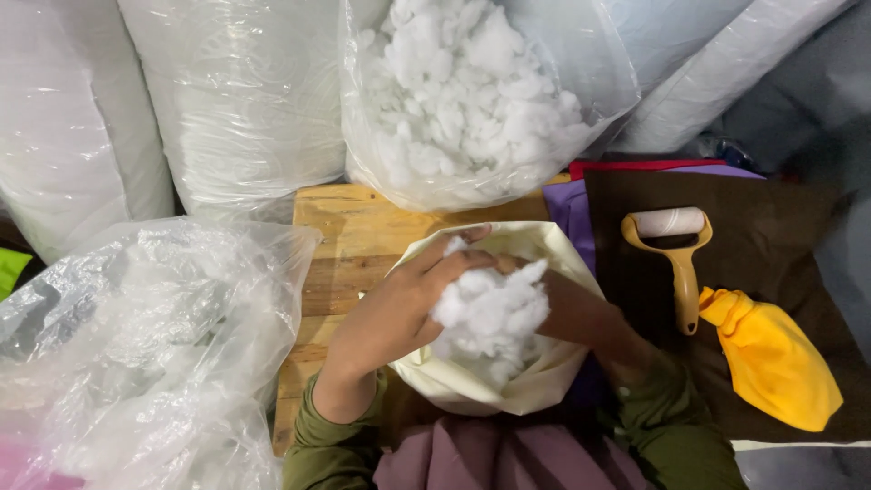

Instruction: Stuffing a white pillowcase with fiberfill and cleaning it with a lint roller.

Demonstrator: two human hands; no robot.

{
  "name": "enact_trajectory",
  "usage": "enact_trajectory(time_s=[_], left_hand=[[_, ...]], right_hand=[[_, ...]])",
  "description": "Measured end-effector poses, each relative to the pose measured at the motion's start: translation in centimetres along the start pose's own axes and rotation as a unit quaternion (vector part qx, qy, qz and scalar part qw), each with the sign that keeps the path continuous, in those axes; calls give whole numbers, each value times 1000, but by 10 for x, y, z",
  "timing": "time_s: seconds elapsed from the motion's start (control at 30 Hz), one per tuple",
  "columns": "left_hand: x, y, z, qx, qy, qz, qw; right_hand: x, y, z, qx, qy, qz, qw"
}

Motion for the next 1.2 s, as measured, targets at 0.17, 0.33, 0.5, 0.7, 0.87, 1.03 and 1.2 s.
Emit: enact_trajectory(time_s=[0.17, 0.33, 0.5, 0.7, 0.87, 1.03, 1.2], left_hand=[[5, -6, -7, -7, 27, 30, 999], [6, -37, -16, -110, 73, 41, 990], [1, -33, -19, -20, 61, -18, 998], [-1, 32, -7, -40, -16, 110, 993], [-5, -30, -26, 16, -20, -22, 999], [-26, -101, -119, 157, 18, -180, 971], [-19, -59, -160, 233, 115, -100, 960]], right_hand=[[-3, 14, -23, 114, 72, 71, 988], [-32, -4, 6, 176, 0, 90, 980], [-42, -16, 49, 102, -81, 28, 991], [-20, -8, 25, -3, -37, -75, 996], [-37, -85, 52, -27, 32, -115, 993], [-67, -106, 139, -148, 6, 14, 989], [-2, -15, 38, -212, -63, -56, 974]])
Point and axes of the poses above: each hand's wrist, its own x-axis towards the middle knuckle, its own y-axis out of the back of the hand, z = x × y, the point moved 10 cm from there along x, towards the middle knuckle, and after that the axes turned 15 degrees about z, right-handed, at the moved point
